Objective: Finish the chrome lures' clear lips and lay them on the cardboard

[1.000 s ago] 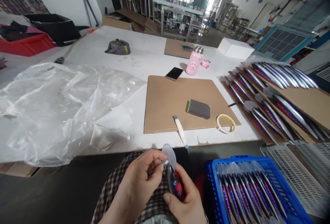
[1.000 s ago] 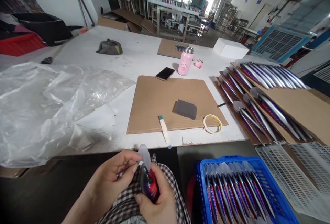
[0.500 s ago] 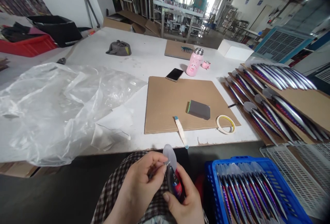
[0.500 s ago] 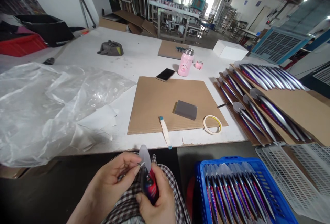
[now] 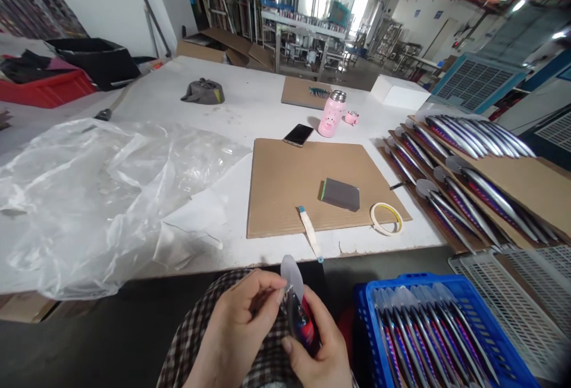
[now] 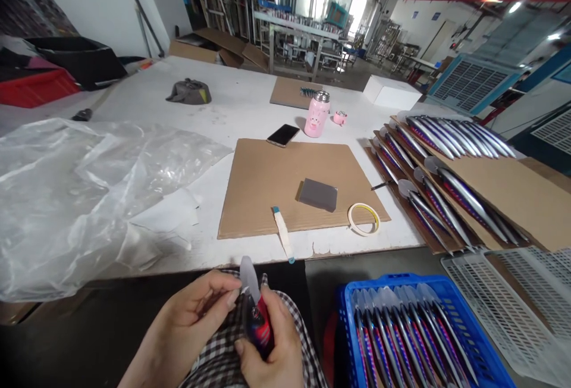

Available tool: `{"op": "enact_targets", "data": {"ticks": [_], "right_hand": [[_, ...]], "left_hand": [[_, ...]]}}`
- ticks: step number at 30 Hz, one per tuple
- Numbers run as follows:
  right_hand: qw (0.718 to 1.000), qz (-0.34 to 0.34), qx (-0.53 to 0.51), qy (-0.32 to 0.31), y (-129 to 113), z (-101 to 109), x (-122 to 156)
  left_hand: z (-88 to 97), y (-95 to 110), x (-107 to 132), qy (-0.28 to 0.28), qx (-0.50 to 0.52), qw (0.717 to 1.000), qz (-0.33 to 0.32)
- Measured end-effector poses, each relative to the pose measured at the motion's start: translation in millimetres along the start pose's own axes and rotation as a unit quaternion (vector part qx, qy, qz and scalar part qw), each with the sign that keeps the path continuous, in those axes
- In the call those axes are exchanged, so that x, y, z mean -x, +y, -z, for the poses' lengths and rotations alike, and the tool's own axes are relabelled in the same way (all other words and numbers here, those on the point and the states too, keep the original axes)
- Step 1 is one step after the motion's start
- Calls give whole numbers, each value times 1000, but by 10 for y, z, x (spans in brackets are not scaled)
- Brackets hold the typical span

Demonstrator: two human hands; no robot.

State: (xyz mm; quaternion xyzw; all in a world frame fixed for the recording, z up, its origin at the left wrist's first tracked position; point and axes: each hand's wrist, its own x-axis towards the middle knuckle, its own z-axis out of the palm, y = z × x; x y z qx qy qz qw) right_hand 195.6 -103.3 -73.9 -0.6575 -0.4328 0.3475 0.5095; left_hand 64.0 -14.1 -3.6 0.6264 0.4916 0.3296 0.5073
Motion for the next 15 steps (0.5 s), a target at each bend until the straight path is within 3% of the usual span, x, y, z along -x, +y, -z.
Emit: {"op": "enact_targets", "data": {"ticks": [4, 15], "right_hand": [[999, 30, 21, 13, 10, -5, 6], [999, 25, 35, 24, 14, 1, 4]], "left_hand": [[-24, -7, 5, 2, 2, 1000, 15], [-63, -84, -33, 16, 65, 997, 45]]}}
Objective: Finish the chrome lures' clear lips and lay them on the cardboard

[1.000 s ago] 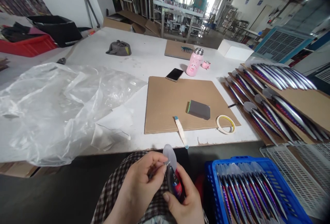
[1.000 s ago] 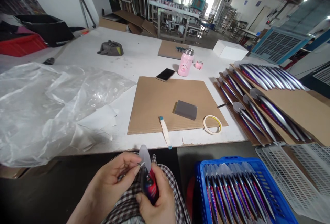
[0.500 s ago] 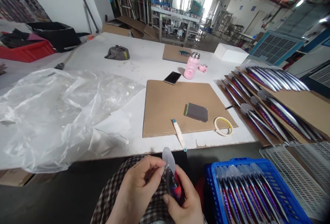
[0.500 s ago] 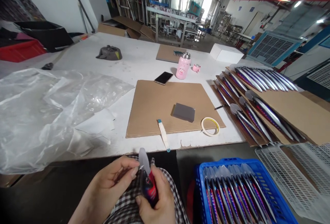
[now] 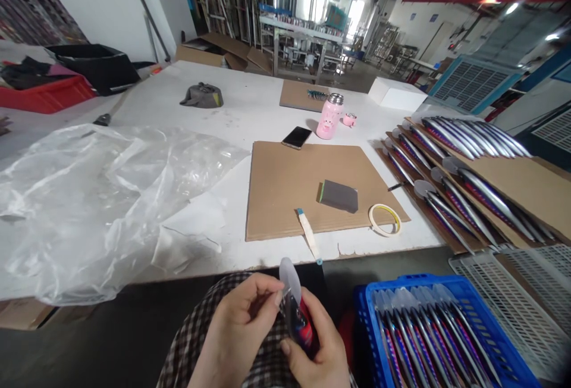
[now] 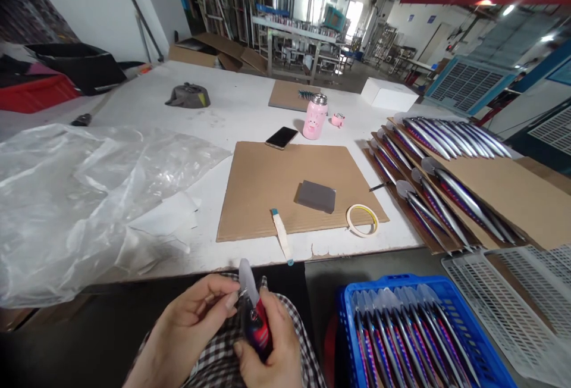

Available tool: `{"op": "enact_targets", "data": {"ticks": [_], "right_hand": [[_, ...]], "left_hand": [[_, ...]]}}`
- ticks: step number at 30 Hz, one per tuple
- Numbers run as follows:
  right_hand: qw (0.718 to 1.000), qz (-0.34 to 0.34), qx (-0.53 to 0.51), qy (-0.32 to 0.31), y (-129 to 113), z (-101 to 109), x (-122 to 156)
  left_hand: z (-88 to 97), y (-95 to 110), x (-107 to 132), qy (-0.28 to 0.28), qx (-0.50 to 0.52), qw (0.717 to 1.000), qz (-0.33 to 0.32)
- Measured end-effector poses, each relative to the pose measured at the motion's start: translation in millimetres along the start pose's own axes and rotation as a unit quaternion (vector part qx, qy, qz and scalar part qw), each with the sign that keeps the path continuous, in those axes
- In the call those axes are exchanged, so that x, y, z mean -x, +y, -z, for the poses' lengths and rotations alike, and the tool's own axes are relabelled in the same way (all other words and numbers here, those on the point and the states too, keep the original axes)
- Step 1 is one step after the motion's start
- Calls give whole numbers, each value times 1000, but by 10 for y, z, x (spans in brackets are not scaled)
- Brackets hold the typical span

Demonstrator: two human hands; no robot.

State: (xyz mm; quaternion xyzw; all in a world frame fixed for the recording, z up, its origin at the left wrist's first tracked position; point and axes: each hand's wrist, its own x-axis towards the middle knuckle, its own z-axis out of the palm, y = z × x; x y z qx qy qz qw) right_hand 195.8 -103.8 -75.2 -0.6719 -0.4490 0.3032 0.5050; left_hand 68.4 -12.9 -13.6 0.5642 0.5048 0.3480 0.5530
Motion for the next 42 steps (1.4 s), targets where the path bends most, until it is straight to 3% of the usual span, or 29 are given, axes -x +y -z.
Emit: {"op": "enact_targets", "data": {"ticks": [8, 17, 30, 38, 42], "right_hand": [[999, 34, 30, 7, -33, -4, 9], [990, -46, -114, -61, -41, -54, -50], [998, -45, -38, -34, -22, -37, -11], [985, -92, -128, -72, -33, -26, -51], [956, -110, -238, -131, -175, -9, -108]], "left_hand": [[27, -35, 20, -16, -13, 1000, 5], [26, -38, 17, -7, 10, 1000, 12], [45, -68, 26, 7, -25, 1000, -16], [56, -114, 23, -4, -54, 995, -79], [67, -52, 8, -11, -77, 992, -96]]}}
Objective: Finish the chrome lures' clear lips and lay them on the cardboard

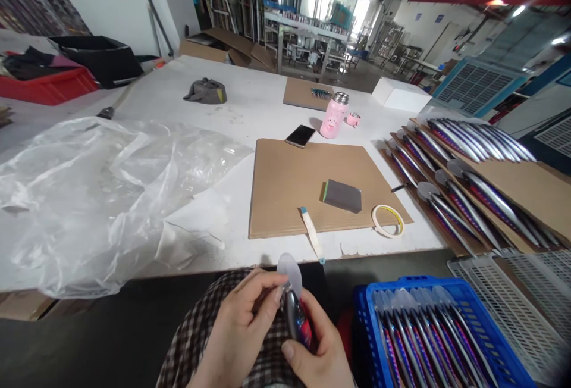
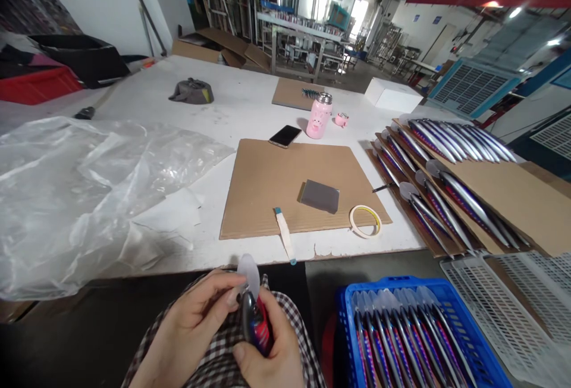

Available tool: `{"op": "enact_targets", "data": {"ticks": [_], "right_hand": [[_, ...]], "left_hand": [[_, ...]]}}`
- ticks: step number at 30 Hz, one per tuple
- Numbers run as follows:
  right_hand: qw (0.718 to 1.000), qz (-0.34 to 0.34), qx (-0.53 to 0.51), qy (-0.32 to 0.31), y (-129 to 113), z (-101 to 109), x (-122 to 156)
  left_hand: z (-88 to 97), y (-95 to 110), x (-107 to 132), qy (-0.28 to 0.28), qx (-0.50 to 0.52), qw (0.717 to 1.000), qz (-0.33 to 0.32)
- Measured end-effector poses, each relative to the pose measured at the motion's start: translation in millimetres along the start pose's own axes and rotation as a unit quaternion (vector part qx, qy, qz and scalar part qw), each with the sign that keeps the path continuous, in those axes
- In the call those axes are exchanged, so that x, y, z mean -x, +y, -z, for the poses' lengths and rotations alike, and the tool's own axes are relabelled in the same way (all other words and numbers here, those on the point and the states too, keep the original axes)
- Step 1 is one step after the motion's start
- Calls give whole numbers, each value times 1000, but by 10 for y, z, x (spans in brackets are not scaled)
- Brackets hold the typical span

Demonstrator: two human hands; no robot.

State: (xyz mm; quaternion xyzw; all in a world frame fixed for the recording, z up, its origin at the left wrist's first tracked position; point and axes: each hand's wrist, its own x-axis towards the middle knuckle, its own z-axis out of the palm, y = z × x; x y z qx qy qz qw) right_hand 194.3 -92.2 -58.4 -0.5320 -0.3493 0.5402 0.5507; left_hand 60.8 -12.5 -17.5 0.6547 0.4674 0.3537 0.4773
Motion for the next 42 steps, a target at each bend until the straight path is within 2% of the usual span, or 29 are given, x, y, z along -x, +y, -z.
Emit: {"op": "enact_targets", "data": {"ticks": [4, 10, 15, 21, 25, 29, 35, 42], "right_hand": [[996, -3, -84, -39, -110, -42, -12], [995, -19, -94, -37, -104, -36, -7], [998, 6, -52, -24, -92, -17, -13], [993, -14, -103, -53, -88, -8, -14], [989, -28, -128, -75, -108, -36, -30], [988, -9, -134, -70, -133, -78, -25], [994, 11, -106, -10, -108, -102, 28], [981, -31, -185, -54, -137, -103, -16]], "left_hand": [[11, -1, 3, 5, -28, 999, -16], [-3, -35, 26, 30, 19, 999, 36], [-10, 29, 10, 29, -41, 998, -41], [-16, 25, 30, 35, -19, 999, -18], [-20, 69, 33, 60, -32, 997, -40], [-13, 119, 32, 76, -66, 993, -67], [-18, 110, 24, 84, -82, 990, -82], [-1, 94, 45, 83, -60, 991, -87]]}}
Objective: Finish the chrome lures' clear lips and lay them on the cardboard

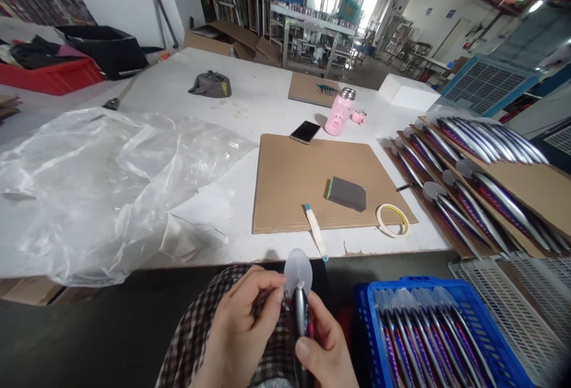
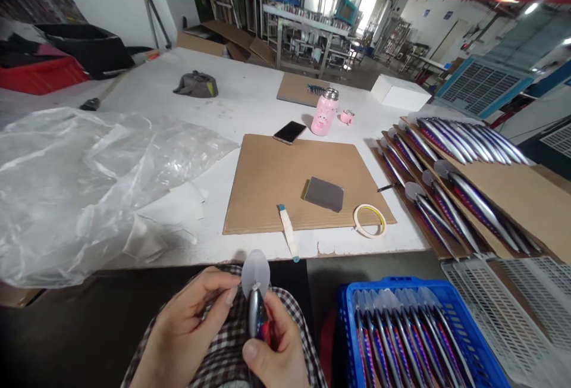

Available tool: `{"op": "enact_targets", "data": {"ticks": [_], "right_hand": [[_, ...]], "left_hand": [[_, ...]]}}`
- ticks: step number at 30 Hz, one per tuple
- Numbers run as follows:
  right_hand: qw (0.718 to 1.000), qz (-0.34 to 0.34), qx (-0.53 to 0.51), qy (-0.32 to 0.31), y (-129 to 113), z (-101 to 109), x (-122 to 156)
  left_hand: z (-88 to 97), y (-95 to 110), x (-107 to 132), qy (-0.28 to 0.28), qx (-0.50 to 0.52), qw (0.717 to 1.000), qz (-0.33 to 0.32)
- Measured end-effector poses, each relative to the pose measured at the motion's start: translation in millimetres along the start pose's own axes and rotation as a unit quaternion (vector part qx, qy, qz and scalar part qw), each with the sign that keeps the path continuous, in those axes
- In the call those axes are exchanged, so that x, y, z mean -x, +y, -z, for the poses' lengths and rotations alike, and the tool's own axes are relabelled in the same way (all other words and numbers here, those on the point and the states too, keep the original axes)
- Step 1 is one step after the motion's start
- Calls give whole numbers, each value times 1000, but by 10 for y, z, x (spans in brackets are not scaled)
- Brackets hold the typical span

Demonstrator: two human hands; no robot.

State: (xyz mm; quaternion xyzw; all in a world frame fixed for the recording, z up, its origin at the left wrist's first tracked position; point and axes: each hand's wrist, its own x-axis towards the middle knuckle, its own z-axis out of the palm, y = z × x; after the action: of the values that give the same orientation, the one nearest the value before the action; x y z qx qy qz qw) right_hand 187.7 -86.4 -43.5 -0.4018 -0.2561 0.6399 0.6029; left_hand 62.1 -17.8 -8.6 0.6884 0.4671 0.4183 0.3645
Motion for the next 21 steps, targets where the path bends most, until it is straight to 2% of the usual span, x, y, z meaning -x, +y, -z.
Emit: {"op": "enact_targets", "data": {"ticks": [3, 6, 21], "right_hand": [[1000, -5, -14, -10, 15, -2, -9], [1000, 1, 6, 5, 36, 4, -2], [998, 37, 47, 16, 26, 12, 43]], "left_hand": [[36, 27, -7, 9, -12, 1000, -24], [48, 54, -18, 13, -19, 999, -41], [15, 62, 18, 0, -46, 999, -28]]}}
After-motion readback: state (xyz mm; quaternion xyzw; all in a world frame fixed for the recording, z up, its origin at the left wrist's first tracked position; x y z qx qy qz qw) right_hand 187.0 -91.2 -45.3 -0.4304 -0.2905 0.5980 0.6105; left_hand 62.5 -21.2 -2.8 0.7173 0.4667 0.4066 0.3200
